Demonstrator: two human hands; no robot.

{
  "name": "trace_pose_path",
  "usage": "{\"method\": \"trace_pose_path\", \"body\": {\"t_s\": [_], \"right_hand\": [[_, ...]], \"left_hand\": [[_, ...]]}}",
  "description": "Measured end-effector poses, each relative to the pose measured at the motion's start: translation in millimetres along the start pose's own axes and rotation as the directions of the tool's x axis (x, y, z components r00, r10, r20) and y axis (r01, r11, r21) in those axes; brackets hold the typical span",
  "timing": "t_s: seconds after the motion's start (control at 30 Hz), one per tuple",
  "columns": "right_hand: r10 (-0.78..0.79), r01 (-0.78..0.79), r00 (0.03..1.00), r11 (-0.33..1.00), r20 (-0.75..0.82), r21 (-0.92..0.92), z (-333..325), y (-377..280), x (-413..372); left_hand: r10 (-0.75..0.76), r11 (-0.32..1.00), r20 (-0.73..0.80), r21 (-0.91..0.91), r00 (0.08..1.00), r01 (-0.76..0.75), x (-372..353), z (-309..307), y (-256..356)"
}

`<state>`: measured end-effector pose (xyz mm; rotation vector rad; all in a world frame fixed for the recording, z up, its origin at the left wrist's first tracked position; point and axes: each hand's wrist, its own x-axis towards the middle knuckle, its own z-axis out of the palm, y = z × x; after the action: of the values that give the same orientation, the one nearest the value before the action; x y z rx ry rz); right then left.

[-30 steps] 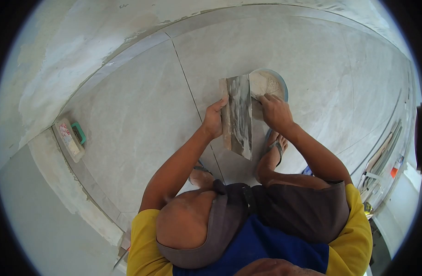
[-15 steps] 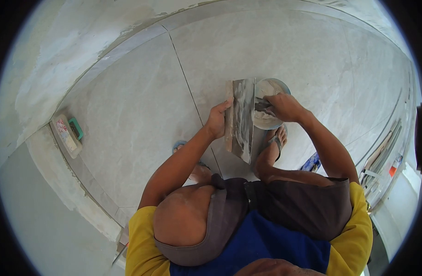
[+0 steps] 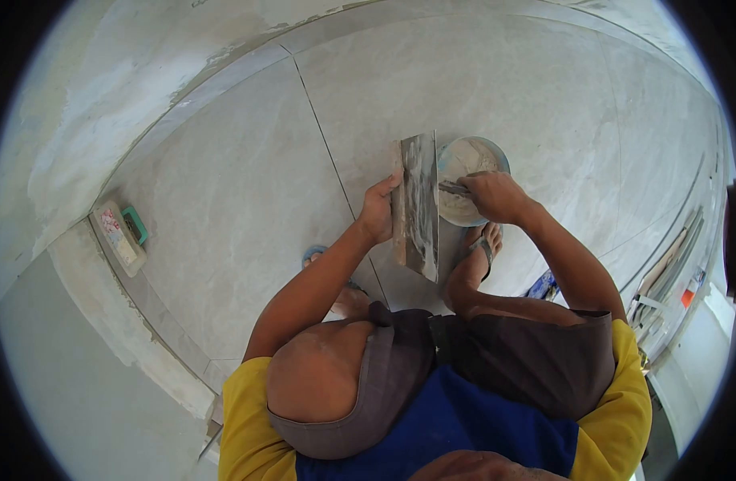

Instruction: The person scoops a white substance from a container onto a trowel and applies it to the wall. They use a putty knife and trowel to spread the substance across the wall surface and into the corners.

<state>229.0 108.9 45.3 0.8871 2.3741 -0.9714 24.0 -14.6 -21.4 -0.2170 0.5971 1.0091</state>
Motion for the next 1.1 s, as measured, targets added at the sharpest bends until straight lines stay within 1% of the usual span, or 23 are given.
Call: {"method": "trace_pose_path", "body": {"t_s": [0.1, 0.17, 0.2, 0.27, 0.4, 0.47, 0.5, 0.57, 0.6, 0.63, 0.67, 0.7, 0.73, 0.8, 0.83, 0.87, 0.9, 0.93, 0.97, 1.0, 1.03, 1.07, 1.1], "right_hand": [[-0.043, 0.043, 0.999, 0.999, 0.022, -0.028, -3.5, 5.6, 8.6], [-0.109, 0.139, 0.978, 0.977, 0.178, -0.163, -7.8, 13.2, 19.3], [-0.108, 0.137, 0.978, 0.977, 0.178, -0.16, -10.2, 12.7, 24.2], [-0.026, 0.111, 0.937, 0.968, 0.347, -0.227, -15.3, 9.6, 35.1], [0.017, 0.093, 0.896, 0.97, 0.444, -0.225, -24.7, 0.8, 50.6], [-0.017, 0.113, 0.837, 0.983, 0.547, -0.143, -30.5, 3.7, 61.0], [-0.018, 0.113, 0.839, 0.983, 0.544, -0.142, -34.2, 8.4, 63.0], [0.073, -0.113, 0.804, 0.993, 0.59, 0.032, -45.5, 24.2, 60.8], [-0.008, -0.134, 0.817, 0.969, 0.576, 0.205, -33.4, 51.3, 59.1], [-0.009, -0.134, 0.819, 0.969, 0.573, 0.207, -40.2, 52.7, 46.0], [-0.016, -0.143, 0.861, 0.951, 0.508, 0.273, -46.7, 54.4, 30.1], [-0.017, -0.147, 0.899, 0.93, 0.439, 0.337, -52.6, 51.5, 15.0], [-0.016, -0.147, 0.899, 0.93, 0.438, 0.336, -53.2, 50.9, 3.4], [0.063, -0.158, 0.962, 0.922, 0.264, 0.353, -51.6, 50.3, -20.2], [0.066, -0.159, 0.963, 0.923, 0.263, 0.35, -46.9, 52.7, -27.6], [0.06, -0.113, 0.989, 0.894, 0.135, 0.434, -39.1, 56.2, -32.0], [0.06, -0.048, 0.998, 0.862, -0.006, 0.504, -34.7, 57.9, -36.5], [0.041, 0.019, 0.993, 0.872, -0.113, 0.489, -34.6, 46.4, -42.8], [0.039, 0.021, 0.993, 0.874, -0.112, 0.486, -29.9, 40.2, -47.2], [0.0, 0.118, 0.965, 0.892, -0.261, 0.437, -24.8, 34.8, -51.9], [-0.048, 0.212, 0.915, 0.903, -0.402, 0.373, -21.7, 29.1, -54.1], [-0.045, 0.235, 0.888, 0.9, -0.458, 0.368, -21.5, 20.2, -56.5], [-0.057, 0.246, 0.886, 0.9, -0.46, 0.361, -23.9, 6.1, -57.4]], "left_hand": [[-0.003, 1.0, 0.0, 0.022, 1.0, 0.003, 0.7, -1.1, -0.1], [-0.002, 0.999, -0.044, 0.04, 0.999, 0.004, 0.5, 0.5, 1.0], [-0.005, 0.999, -0.045, 0.04, 0.999, 0.007, 0.9, -1.2, 0.4], [0.01, 1.0, -0.002, 0.023, 1.0, -0.01, 2.9, -4.0, -0.3], [0.018, 1.0, -0.017, 0.019, 1.0, -0.018, 3.3, -4.7, -1.8], [0.025, 0.999, 0.0, 0.026, 1.0, -0.025, 5.0, -6.1, -0.8], [0.024, 0.999, 0.0, 0.03, 1.0, -0.024, 4.7, -5.1, 0.3], [0.054, 0.998, -0.02, -0.024, 0.998, -0.054, 2.3, -2.0, 2.8], [0.056, 0.998, -0.018, -0.018, 0.998, -0.056, -1.7, 4.5, 4.7], [0.114, 0.993, -0.023, -0.029, 0.993, -0.115, -8.2, 12.3, 5.4], [0.173, 0.984, -0.029, -0.04, 0.984, -0.174, -14.3, 17.9, 4.9], [0.175, 0.984, -0.027, -0.037, 0.984, -0.176, -19.1, 16.5, 4.7], [0.199, 0.98, -0.033, -0.018, 0.98, -0.199, -23.9, 12.7, 6.6], [0.224, 0.975, -0.035, 0.003, 0.974, -0.224, -31.3, 10.6, 9.0], [0.199, 0.98, -0.126, 0.008, 0.972, -0.2, -33.3, 11.4, 12.3], [0.17, 0.985, -0.219, 0.007, 0.961, -0.173, -33.6, 11.4, 15.3], [0.177, 0.984, -0.212, 0.01, 0.961, -0.179, -28.7, 9.9, 15.6], [0.141, 0.989, -0.222, -0.019, 0.965, -0.149, -27.2, 7.3, 13.9], [0.108, 0.992, -0.232, -0.045, 0.967, -0.122, -26.1, 5.2, 12.0], [0.116, 0.991, -0.23, -0.043, 0.966, -0.129, -26.9, 8.8, 10.5], [0.093, 0.995, -0.288, -0.001, 0.953, -0.098, -26.5, 12.6, 9.7], [0.074, 0.997, -0.347, 0.037, 0.935, -0.065, -26.4, 16.2, 9.3], [0.087, 0.996, -0.347, 0.039, 0.934, -0.078, -26.1, 17.4, 9.1]]}}
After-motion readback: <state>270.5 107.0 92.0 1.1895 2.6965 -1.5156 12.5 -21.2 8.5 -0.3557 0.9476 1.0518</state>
